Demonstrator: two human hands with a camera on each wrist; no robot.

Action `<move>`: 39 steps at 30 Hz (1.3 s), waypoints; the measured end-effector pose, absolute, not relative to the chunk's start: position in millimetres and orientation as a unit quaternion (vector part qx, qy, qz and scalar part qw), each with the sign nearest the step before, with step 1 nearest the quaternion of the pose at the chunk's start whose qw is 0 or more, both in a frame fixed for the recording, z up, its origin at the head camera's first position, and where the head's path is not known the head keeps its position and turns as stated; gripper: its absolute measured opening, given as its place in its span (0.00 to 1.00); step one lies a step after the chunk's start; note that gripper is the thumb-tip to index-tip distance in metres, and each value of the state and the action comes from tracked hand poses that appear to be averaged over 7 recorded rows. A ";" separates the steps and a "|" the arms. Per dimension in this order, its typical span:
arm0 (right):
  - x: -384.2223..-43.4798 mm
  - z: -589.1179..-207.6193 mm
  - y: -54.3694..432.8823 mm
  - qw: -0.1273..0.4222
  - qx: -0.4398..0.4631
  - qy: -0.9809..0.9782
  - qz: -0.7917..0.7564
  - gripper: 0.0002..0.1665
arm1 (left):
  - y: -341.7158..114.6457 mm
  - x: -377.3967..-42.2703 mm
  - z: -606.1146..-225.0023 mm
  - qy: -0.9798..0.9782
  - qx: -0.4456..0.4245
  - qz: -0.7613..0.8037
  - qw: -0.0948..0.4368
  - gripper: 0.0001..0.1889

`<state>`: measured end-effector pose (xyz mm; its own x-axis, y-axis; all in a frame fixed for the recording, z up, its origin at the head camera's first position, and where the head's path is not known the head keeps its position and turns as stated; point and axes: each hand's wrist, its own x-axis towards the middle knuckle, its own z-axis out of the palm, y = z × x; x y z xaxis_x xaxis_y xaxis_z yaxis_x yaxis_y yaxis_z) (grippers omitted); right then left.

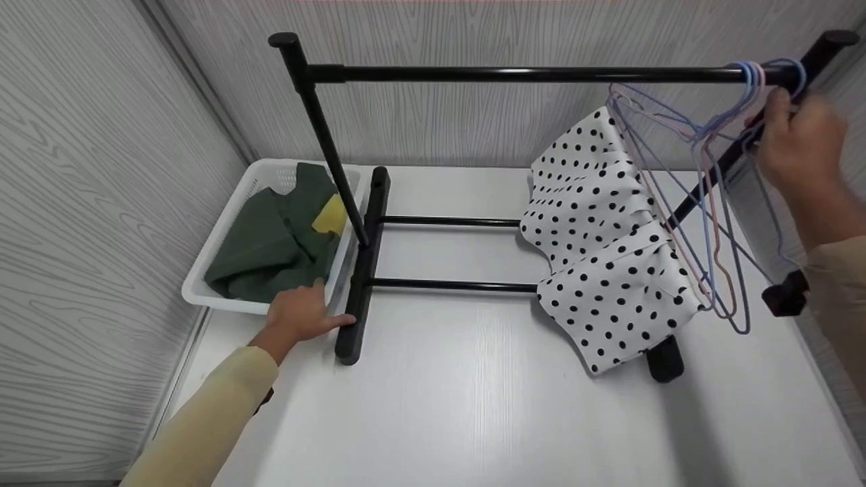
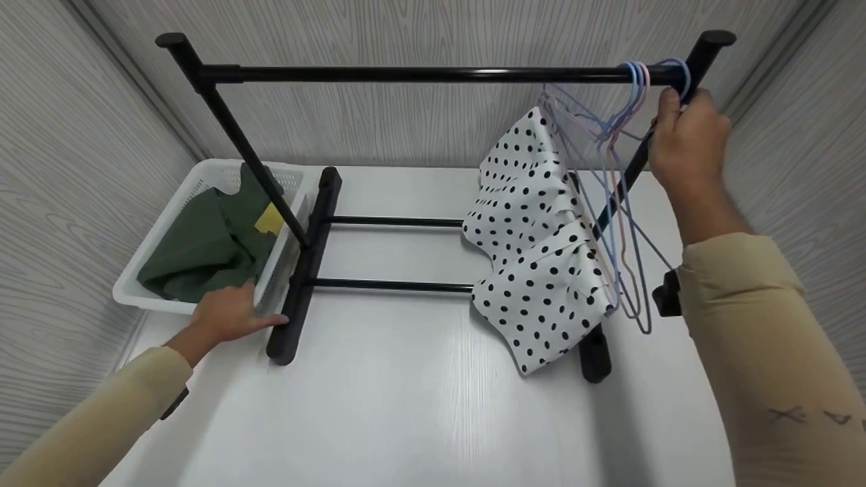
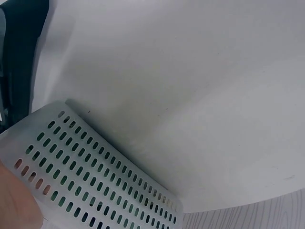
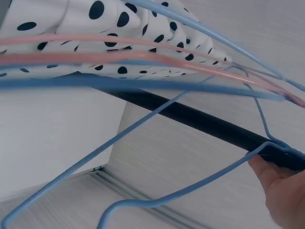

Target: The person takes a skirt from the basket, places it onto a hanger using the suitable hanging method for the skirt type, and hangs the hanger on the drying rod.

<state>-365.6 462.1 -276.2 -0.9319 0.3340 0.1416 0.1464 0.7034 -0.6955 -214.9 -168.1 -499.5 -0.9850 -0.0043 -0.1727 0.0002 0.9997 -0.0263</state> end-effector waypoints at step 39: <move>-314.3 -301.4 394.0 0.245 0.188 -0.945 0.111 0.26 | -173.2 -238.5 -362.8 0.924 0.021 0.116 -0.365 0.16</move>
